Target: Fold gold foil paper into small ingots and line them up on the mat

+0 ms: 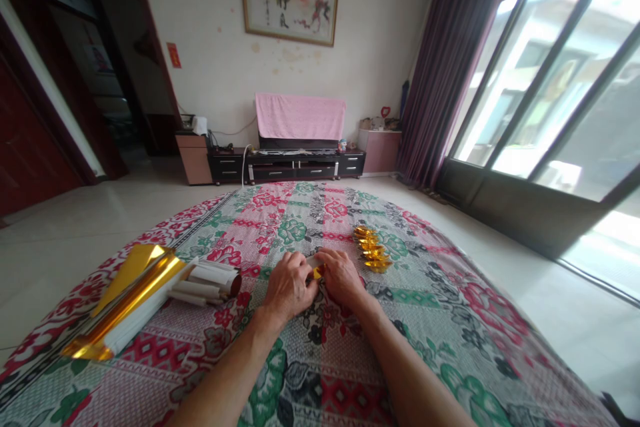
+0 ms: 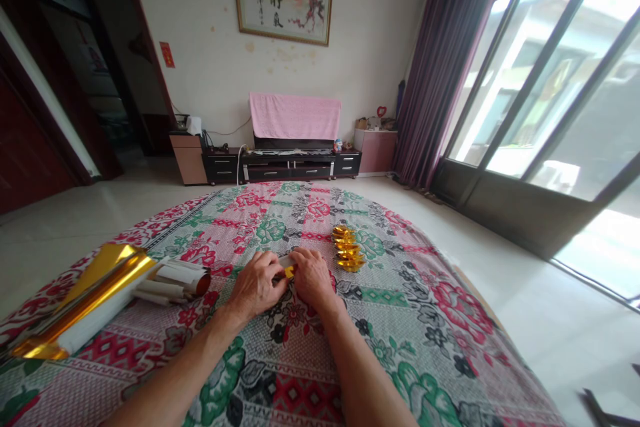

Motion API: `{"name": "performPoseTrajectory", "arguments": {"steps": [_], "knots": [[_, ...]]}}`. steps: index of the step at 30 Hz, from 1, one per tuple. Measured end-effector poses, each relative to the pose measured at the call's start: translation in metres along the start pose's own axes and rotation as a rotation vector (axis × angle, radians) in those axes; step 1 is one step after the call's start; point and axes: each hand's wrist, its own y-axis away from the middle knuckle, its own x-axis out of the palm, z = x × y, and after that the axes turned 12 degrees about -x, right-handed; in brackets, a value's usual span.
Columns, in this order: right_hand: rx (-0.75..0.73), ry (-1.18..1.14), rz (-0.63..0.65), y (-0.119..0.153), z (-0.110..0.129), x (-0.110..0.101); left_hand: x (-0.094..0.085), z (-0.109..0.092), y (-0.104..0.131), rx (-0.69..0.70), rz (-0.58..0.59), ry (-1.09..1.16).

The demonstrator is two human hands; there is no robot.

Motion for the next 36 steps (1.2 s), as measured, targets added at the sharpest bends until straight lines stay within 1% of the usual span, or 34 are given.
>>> {"name": "performPoseTrajectory", "arguments": {"steps": [3, 12, 17, 22, 25, 28, 32, 36], "knots": [[0.008, 0.005, -0.002, 0.000, -0.001, 0.001, 0.003, 0.002, 0.001, -0.022, -0.003, 0.022], [0.046, 0.013, -0.063, -0.002, 0.000, 0.002, 0.007, 0.012, -0.002, -0.073, 0.021, 0.009], [0.091, 0.044, -0.062, -0.001, 0.002, 0.002, 0.006, 0.011, -0.002, -0.142, -0.008, -0.021], [0.101, 0.051, -0.053, -0.001, 0.005, 0.002, 0.004, 0.010, -0.002, -0.198, -0.024, -0.056], [0.106, 0.054, -0.042, -0.001, 0.007, 0.001, 0.004, 0.010, -0.002, -0.192, -0.012, -0.061], [0.105, 0.051, -0.047, -0.002, 0.011, -0.001, 0.005, 0.009, -0.001, -0.154, 0.002, -0.050], [0.098, 0.024, -0.075, -0.001, 0.014, -0.002, 0.005, 0.008, -0.001, -0.083, 0.039, -0.014], [0.080, -0.085, -0.137, -0.001, 0.009, -0.002, 0.005, 0.011, -0.002, -0.069, 0.059, 0.022]]}}
